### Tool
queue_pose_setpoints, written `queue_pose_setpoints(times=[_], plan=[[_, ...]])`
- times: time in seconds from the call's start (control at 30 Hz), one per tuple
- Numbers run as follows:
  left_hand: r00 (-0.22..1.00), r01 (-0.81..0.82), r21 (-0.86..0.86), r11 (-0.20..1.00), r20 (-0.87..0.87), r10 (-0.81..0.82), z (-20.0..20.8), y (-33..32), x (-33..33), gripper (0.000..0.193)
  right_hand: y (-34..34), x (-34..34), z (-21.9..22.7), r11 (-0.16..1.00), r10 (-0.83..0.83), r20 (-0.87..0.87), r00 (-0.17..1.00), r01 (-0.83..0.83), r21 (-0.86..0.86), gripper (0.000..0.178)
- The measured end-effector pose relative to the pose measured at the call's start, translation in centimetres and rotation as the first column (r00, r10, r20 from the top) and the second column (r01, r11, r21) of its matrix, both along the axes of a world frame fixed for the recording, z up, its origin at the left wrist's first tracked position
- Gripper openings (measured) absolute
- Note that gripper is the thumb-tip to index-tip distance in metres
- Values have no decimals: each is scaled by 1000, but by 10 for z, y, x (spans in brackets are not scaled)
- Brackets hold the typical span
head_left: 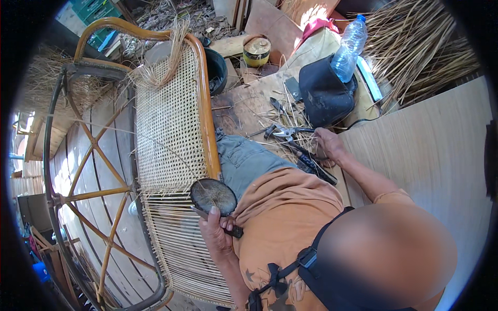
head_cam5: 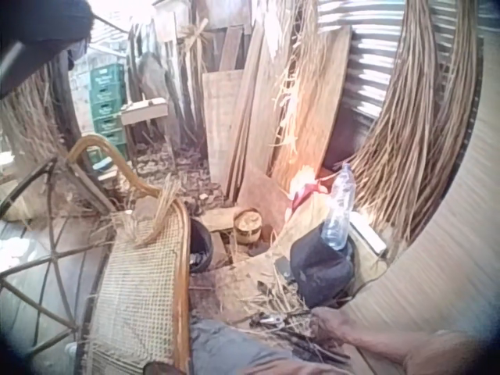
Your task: The person is weaving rattan/bamboo strips into a chair frame using a small knife and their hands.
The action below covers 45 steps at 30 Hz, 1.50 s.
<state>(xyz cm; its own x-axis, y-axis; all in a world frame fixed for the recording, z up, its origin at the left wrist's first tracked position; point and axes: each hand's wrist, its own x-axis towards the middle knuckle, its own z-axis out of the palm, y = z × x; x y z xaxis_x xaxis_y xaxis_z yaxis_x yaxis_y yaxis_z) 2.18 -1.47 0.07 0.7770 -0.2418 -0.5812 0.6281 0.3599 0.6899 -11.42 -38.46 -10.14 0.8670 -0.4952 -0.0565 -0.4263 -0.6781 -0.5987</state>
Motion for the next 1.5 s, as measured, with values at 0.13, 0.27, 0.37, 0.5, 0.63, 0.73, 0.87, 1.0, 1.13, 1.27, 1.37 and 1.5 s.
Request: queue_pose_setpoints(times=[0.13,0.27,0.37,0.5,0.63,0.73,0.87,1.0,1.13,1.27,1.37,1.5], plan=[[999,41,27,999,6,-41,0,-4,3,28,1,-14,-12,988,106,-90,990,-115,-99,9],[1000,27,18,999,6,-27,4,-4,2,26,11,-12,-13,935,193,-164,967,-232,-270,11],[1000,14,-21,1000,3,-14,0,-4,0,25,19,-6,-12,903,187,-249,950,-266,-337,11],[999,28,-12,1000,-35,-28,7,-12,2,21,18,-14,-21,891,183,-269,945,-276,-361,12],[999,34,-41,999,-14,-35,2,-8,1,19,20,-9,-9,885,223,-192,956,-281,-370,13],[999,10,-35,999,-41,-12,1,-4,4,20,18,-3,-5,914,223,-187,957,-272,-302,9],[998,40,-34,999,-48,-42,-6,-3,6,23,19,3,14,949,202,-80,976,-215,-230,10],[996,39,-36,999,-78,-41,-9,-3,3,22,17,3,43,997,-51,-167,985,39,-71,8],[993,-43,-66,997,-113,35,-11,-2,1,22,4,12,79,997,4,210,978,11,-71,9],[992,-103,-43,994,-75,99,-10,-5,1,20,7,26,115,896,-145,20,989,123,428,25],[986,-149,16,989,-71,150,-5,-11,0,19,15,38,123,883,-147,293,945,-8,469,27],[984,-177,94,980,40,173,2,-19,-1,18,42,76,141,922,-69,309,949,-57,382,15]])
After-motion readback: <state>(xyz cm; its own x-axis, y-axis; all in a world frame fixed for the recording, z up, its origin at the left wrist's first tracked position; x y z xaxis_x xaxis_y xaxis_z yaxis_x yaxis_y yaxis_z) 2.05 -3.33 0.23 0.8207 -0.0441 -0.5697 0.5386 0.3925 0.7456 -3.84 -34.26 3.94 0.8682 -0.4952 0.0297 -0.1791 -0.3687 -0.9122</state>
